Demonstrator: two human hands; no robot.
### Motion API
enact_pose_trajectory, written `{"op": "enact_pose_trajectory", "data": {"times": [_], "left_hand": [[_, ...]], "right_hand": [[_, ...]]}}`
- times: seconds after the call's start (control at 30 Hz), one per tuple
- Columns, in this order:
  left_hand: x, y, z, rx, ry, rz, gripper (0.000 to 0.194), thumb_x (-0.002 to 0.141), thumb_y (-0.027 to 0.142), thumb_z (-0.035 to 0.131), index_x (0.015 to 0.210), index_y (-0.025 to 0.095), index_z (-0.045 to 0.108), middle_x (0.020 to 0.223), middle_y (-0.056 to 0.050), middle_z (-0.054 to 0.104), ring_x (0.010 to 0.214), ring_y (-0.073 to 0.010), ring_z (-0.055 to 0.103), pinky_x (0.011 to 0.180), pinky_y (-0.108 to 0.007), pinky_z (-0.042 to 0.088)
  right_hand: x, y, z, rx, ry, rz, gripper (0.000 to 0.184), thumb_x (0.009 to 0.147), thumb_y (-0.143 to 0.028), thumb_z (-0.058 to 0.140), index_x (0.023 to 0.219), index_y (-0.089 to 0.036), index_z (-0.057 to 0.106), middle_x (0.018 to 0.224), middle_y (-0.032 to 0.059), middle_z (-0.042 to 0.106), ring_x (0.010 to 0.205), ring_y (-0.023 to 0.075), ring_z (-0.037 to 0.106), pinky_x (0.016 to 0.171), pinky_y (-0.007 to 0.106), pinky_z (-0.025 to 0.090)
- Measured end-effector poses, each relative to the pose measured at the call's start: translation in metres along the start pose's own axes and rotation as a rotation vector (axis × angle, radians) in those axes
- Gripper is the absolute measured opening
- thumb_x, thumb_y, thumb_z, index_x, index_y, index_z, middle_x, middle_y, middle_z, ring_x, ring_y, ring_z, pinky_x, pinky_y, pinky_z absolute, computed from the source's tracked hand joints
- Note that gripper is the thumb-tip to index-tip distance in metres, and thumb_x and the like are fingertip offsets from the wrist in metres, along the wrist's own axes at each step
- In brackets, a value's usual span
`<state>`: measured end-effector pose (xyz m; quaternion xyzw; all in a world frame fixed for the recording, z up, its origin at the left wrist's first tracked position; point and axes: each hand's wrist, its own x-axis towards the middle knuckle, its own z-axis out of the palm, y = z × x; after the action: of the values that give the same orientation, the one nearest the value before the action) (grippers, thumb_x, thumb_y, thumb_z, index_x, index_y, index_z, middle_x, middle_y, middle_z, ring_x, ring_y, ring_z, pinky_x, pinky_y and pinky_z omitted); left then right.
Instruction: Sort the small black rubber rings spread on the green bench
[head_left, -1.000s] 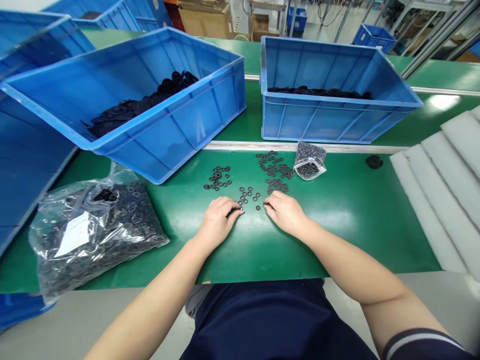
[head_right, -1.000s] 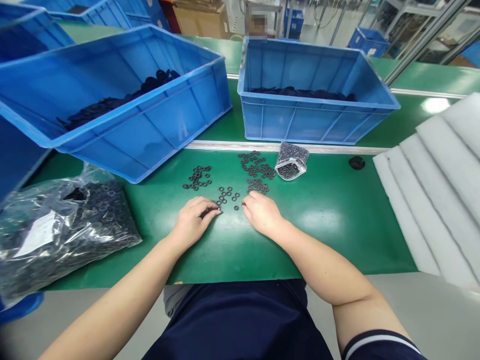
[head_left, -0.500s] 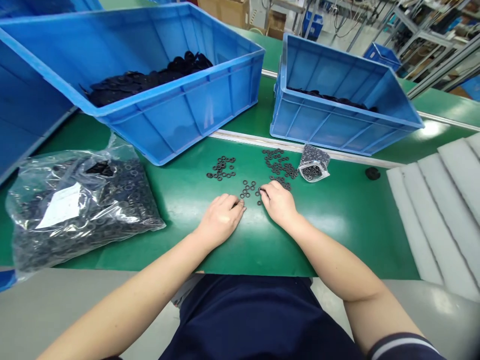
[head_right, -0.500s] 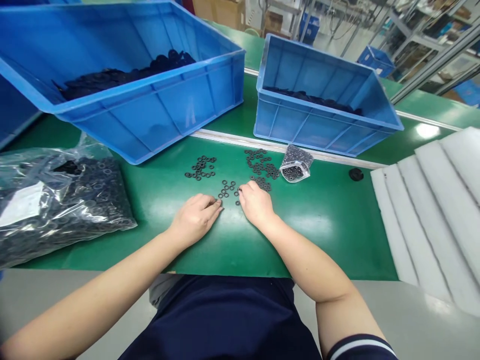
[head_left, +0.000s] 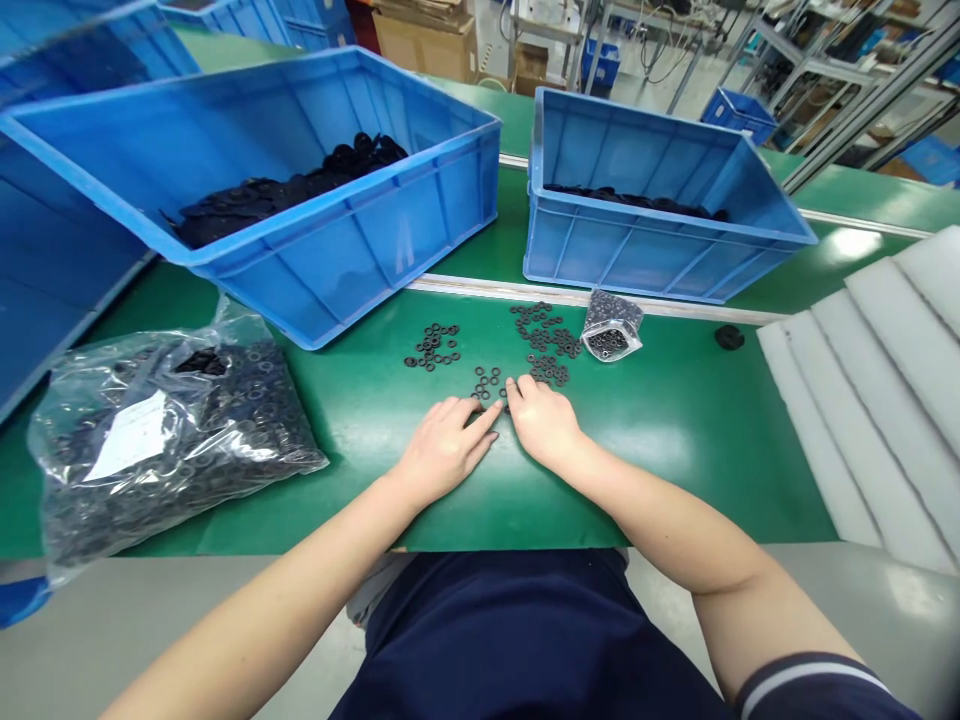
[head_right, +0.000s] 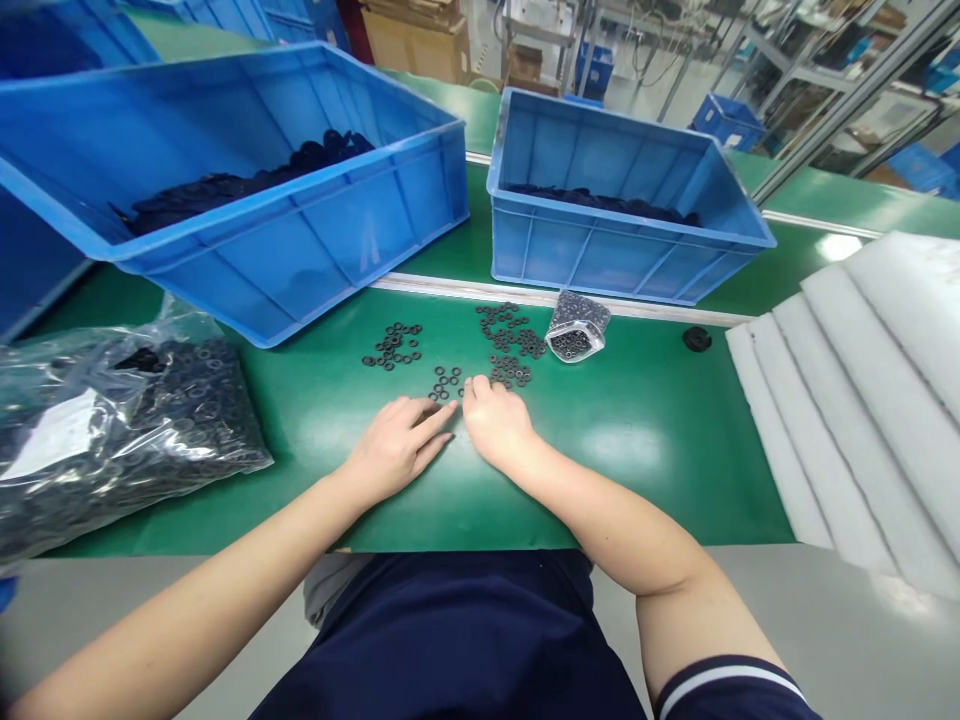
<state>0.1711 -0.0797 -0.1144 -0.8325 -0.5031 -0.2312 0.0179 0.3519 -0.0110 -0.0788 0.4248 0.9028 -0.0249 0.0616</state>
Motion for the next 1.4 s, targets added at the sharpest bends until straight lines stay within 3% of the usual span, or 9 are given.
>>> {"op": "enact_pose_trajectory", "data": {"times": [0.17, 0.3, 0.47, 0.57, 0.63, 0.8, 1.0, 1.2, 1.4], "left_hand": [[0.003, 0.005, 0.0, 0.097, -0.094, 0.007, 0.039, 0.101, 0.04, 0.049, 0.132, 0.019, 0.063, 0.109, -0.016, 0.063, 0.089, -0.0273, 0.056, 0.075, -0.041, 0.046], [0.004, 0.009, 0.0, 0.134, -0.105, 0.018, 0.041, 0.1, 0.042, 0.05, 0.131, 0.019, 0.063, 0.109, -0.017, 0.062, 0.09, -0.0285, 0.056, 0.074, -0.04, 0.045], [0.006, 0.013, -0.002, 0.124, -0.123, 0.01, 0.043, 0.101, 0.041, 0.048, 0.134, 0.016, 0.06, 0.11, -0.018, 0.061, 0.092, -0.0296, 0.055, 0.075, -0.042, 0.047], [0.009, 0.015, -0.001, 0.147, -0.136, 0.011, 0.048, 0.101, 0.043, 0.048, 0.137, 0.012, 0.057, 0.108, -0.019, 0.061, 0.092, -0.0306, 0.055, 0.076, -0.043, 0.048], [0.012, 0.017, 0.001, 0.151, -0.154, 0.005, 0.049, 0.101, 0.043, 0.047, 0.137, 0.01, 0.057, 0.106, -0.019, 0.061, 0.091, -0.0308, 0.056, 0.076, -0.044, 0.049], [0.022, 0.03, 0.009, 0.111, -0.171, 0.014, 0.05, 0.101, 0.041, 0.048, 0.133, 0.005, 0.056, 0.106, -0.02, 0.061, 0.095, -0.0319, 0.058, 0.083, -0.046, 0.053], [0.025, 0.048, 0.018, -0.011, -0.146, 0.062, 0.053, 0.101, 0.039, 0.048, 0.143, 0.006, 0.046, 0.125, -0.024, 0.06, 0.111, -0.0357, 0.06, 0.093, -0.051, 0.055], [0.014, 0.045, 0.018, -0.134, -0.096, 0.089, 0.068, 0.101, 0.034, 0.049, 0.159, 0.014, 0.02, 0.151, -0.027, 0.045, 0.139, -0.038, 0.048, 0.108, -0.057, 0.05], [0.017, 0.042, 0.02, -0.119, -0.198, 0.078, 0.077, 0.099, 0.042, 0.054, 0.161, 0.015, 0.017, 0.161, -0.022, 0.034, 0.15, -0.0367, 0.033, 0.118, -0.058, 0.04]], "right_hand": [[0.001, -0.006, 0.0, 0.047, 0.034, -0.006, 0.037, 0.101, -0.013, 0.036, 0.126, -0.011, 0.063, 0.12, 0.0185, 0.061, 0.103, 0.0278, 0.06, 0.075, 0.035, 0.054], [-0.001, 0.018, 0.0, 0.213, 0.135, 0.057, 0.036, 0.103, -0.022, 0.039, 0.127, -0.014, 0.065, 0.116, 0.0144, 0.066, 0.101, 0.0242, 0.063, 0.084, 0.032, 0.052], [-0.007, 0.087, -0.005, 0.313, 0.351, 0.403, 0.039, 0.104, -0.029, 0.041, 0.13, -0.014, 0.065, 0.123, 0.0149, 0.069, 0.111, 0.025, 0.064, 0.097, 0.033, 0.047], [-0.004, 0.122, -0.005, 0.28, 0.31, 0.639, 0.041, 0.102, -0.04, 0.046, 0.13, -0.015, 0.064, 0.117, 0.0158, 0.072, 0.107, 0.0292, 0.067, 0.093, 0.037, 0.049], [0.0, 0.133, -0.005, 0.254, 0.241, 0.715, 0.046, 0.101, -0.047, 0.048, 0.13, -0.015, 0.062, 0.113, 0.0175, 0.073, 0.105, 0.0312, 0.068, 0.09, 0.038, 0.05], [0.012, 0.133, -0.008, 0.211, 0.138, 0.754, 0.052, 0.099, -0.053, 0.05, 0.132, -0.013, 0.057, 0.112, 0.0209, 0.072, 0.103, 0.0323, 0.07, 0.087, 0.039, 0.051], [0.013, 0.131, -0.006, 0.208, 0.125, 0.747, 0.04, 0.103, -0.04, 0.044, 0.132, -0.014, 0.053, 0.109, 0.0206, 0.072, 0.102, 0.0329, 0.07, 0.085, 0.041, 0.051], [0.014, 0.13, -0.001, 0.223, 0.145, 0.769, 0.035, 0.103, -0.038, 0.044, 0.127, -0.015, 0.054, 0.107, 0.0194, 0.072, 0.1, 0.0316, 0.07, 0.085, 0.04, 0.051], [0.014, 0.131, 0.0, 0.236, 0.145, 0.754, 0.037, 0.103, -0.04, 0.044, 0.129, -0.015, 0.055, 0.11, 0.0198, 0.072, 0.102, 0.032, 0.07, 0.086, 0.041, 0.051]]}}
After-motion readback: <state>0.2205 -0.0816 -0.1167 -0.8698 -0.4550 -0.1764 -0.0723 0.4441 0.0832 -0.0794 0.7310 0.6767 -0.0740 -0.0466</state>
